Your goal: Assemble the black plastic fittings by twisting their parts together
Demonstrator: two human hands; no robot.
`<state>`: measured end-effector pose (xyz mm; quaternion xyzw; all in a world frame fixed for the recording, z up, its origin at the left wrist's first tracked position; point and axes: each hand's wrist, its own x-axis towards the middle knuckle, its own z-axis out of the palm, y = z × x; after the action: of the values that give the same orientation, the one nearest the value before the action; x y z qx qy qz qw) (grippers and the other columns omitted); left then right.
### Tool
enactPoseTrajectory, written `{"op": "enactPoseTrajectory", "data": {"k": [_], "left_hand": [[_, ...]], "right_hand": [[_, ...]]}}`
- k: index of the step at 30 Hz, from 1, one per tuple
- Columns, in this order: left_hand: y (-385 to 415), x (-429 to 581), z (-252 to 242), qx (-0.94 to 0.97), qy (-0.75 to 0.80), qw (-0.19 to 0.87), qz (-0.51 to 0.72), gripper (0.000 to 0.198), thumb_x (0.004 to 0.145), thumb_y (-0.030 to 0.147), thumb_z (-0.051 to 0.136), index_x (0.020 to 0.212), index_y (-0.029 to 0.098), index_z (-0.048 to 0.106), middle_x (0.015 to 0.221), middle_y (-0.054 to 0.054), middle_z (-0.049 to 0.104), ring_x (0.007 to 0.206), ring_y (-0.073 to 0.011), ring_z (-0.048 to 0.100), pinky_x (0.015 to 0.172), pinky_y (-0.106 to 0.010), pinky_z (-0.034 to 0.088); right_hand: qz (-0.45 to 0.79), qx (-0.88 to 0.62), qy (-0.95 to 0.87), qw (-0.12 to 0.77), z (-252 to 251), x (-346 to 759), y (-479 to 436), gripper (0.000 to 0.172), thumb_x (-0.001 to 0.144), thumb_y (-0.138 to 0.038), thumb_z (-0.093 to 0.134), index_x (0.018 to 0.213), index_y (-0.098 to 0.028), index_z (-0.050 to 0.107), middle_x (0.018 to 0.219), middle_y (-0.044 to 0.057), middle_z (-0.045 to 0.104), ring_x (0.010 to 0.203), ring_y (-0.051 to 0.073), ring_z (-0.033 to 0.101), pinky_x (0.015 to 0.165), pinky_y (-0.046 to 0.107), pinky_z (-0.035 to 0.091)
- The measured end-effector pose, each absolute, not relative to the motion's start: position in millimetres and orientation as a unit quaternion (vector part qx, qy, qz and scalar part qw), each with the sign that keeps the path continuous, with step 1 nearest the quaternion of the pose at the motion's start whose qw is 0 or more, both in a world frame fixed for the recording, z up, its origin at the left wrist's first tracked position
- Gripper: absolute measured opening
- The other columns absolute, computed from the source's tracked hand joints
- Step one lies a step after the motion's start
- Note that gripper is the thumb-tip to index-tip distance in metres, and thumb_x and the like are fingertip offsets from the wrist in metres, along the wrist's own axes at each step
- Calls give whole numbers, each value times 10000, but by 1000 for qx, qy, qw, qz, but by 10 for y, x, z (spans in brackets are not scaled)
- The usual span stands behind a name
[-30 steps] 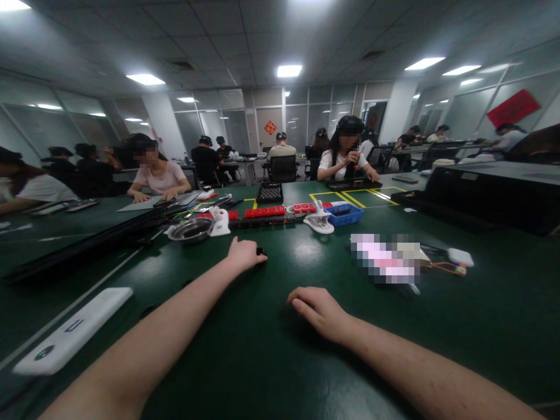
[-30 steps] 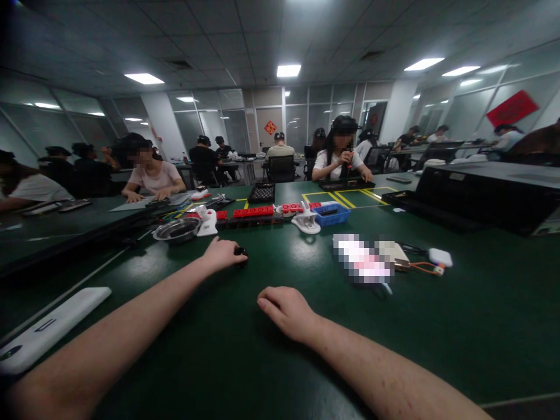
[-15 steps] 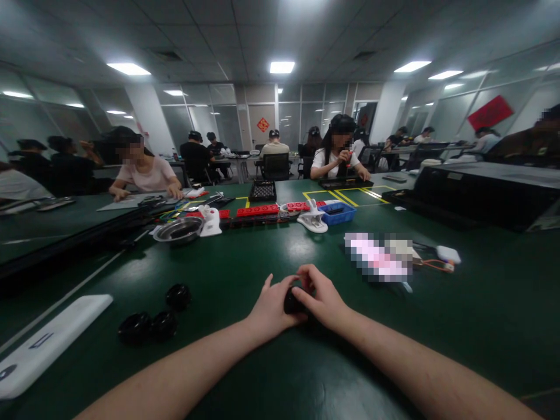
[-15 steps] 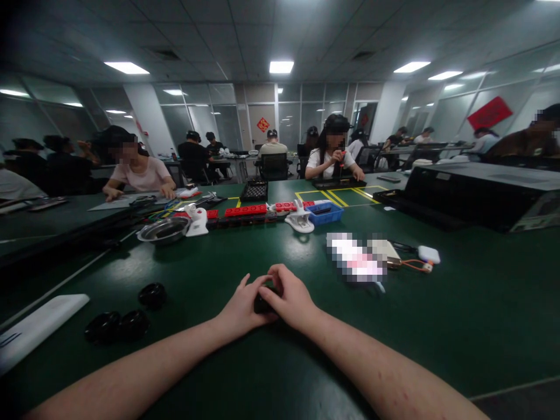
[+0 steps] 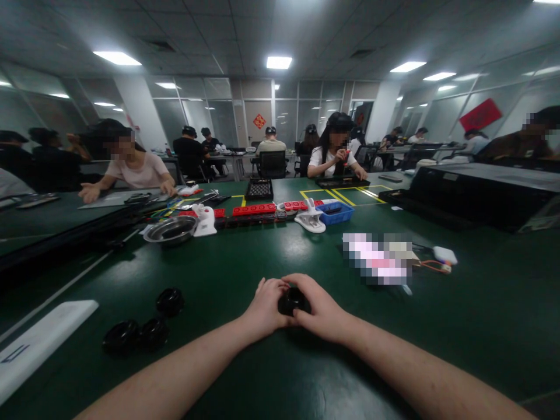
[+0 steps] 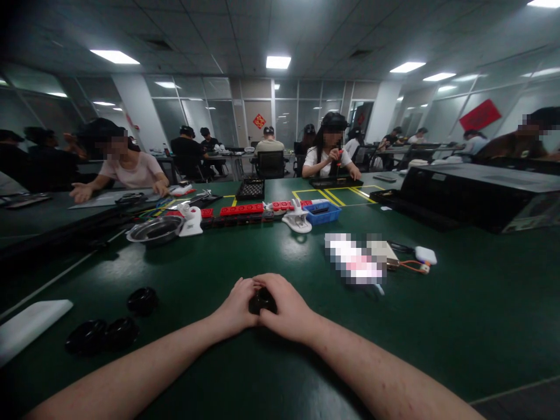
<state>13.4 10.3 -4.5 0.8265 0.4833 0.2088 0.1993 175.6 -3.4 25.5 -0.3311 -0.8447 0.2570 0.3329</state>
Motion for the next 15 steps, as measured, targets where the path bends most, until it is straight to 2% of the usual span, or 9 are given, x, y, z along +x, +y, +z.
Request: {"op": "enactPoseTrajectory", "data": {"k": [3,5,7,9,12,15], "left_hand": [[113,122,-71,835,470,196,209,460,567,396,667,970,203,557,1053,-58,536,1034,-264,467,999,-506,156],[109,121,-75,839,465,193,208,493,562,432,667,984,205,551,1039,-55,537,1027,-263,466,997,-513,159],[101,124,-67,838,467,192,204,566,531,468,678,1017,216,533,1034,-50,534,1032,-269,456,997,-527,146],[94,131,-54,836,473,195,200,552,539,444,677,1023,227,525,1033,-44,532,1036,-263,452,1002,-524,137],[92,140,-37,829,485,198,198,466,582,352,650,1012,226,523,1031,-47,536,1032,-248,459,1003,-510,148],[94,138,-33,826,490,198,198,471,574,345,652,1010,221,524,1059,-58,528,1047,-258,452,1002,-514,146]], "right_hand": [[226,-383,-831,335,208,1727,-15,448,619,-230,650,1021,-180,458,993,65,510,914,213,477,802,355,394],[207,-403,-830,326,180,1707,7,392,602,-295,681,927,-182,493,909,46,518,855,208,481,755,346,404],[200,-404,-833,321,164,1699,24,324,609,-281,678,870,-189,509,866,33,521,835,202,482,745,342,402],[211,-384,-839,323,162,1706,27,271,632,-213,642,872,-195,517,874,30,526,849,197,485,764,341,396],[252,-332,-847,331,178,1734,9,362,634,-79,535,972,-202,493,952,43,530,908,197,489,815,349,385],[268,-320,-842,342,198,1750,-14,493,618,-62,506,1083,-205,425,1059,66,501,979,213,468,855,369,367]]}}
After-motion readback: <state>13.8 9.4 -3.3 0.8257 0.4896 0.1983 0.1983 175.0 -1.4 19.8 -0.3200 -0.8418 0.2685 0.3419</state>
